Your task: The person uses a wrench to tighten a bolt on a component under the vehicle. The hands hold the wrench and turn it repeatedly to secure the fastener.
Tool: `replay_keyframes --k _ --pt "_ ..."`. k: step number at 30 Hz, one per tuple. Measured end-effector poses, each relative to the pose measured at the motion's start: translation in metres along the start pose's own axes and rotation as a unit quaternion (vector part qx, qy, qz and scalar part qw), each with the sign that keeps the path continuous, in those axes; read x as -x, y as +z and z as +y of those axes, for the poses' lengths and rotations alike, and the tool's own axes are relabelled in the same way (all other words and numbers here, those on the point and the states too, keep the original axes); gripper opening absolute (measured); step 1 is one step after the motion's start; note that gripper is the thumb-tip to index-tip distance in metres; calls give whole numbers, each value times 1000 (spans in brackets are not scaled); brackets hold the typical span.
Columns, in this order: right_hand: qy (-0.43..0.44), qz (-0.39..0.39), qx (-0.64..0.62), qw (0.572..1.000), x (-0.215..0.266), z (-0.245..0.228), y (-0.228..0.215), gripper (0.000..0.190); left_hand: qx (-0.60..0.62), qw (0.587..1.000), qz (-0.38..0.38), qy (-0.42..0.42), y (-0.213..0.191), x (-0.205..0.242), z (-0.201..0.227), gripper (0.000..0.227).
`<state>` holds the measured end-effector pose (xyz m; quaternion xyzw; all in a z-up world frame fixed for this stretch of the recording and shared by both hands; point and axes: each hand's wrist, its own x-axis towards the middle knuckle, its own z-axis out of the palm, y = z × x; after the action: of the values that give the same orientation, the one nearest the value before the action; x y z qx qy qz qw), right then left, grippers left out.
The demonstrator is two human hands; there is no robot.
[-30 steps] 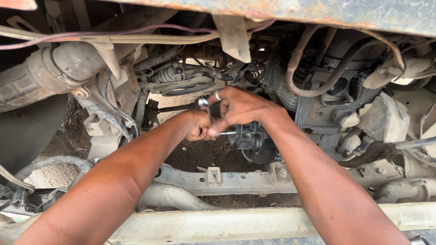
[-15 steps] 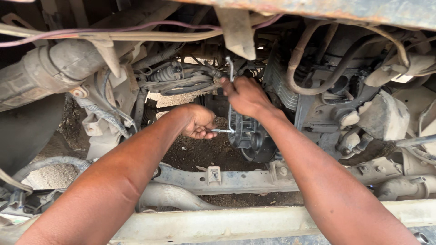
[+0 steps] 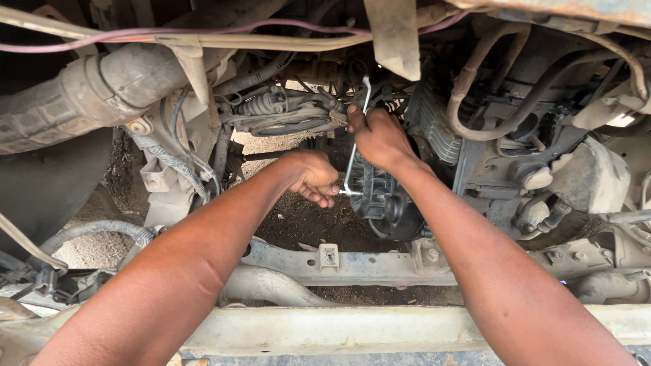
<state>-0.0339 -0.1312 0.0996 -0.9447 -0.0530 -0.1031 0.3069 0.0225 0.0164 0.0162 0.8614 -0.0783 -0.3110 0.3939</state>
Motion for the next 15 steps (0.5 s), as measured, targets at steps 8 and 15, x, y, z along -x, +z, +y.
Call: replay_keyframes --k 8,15 --pt "-23 35 -59 997 -14 9 20 50 -44 998 22 32 3 28 8 22" --pt "-22 -45 -44 998 2 -30 25 38 -46 997 2 62 -2 17 -6 22"
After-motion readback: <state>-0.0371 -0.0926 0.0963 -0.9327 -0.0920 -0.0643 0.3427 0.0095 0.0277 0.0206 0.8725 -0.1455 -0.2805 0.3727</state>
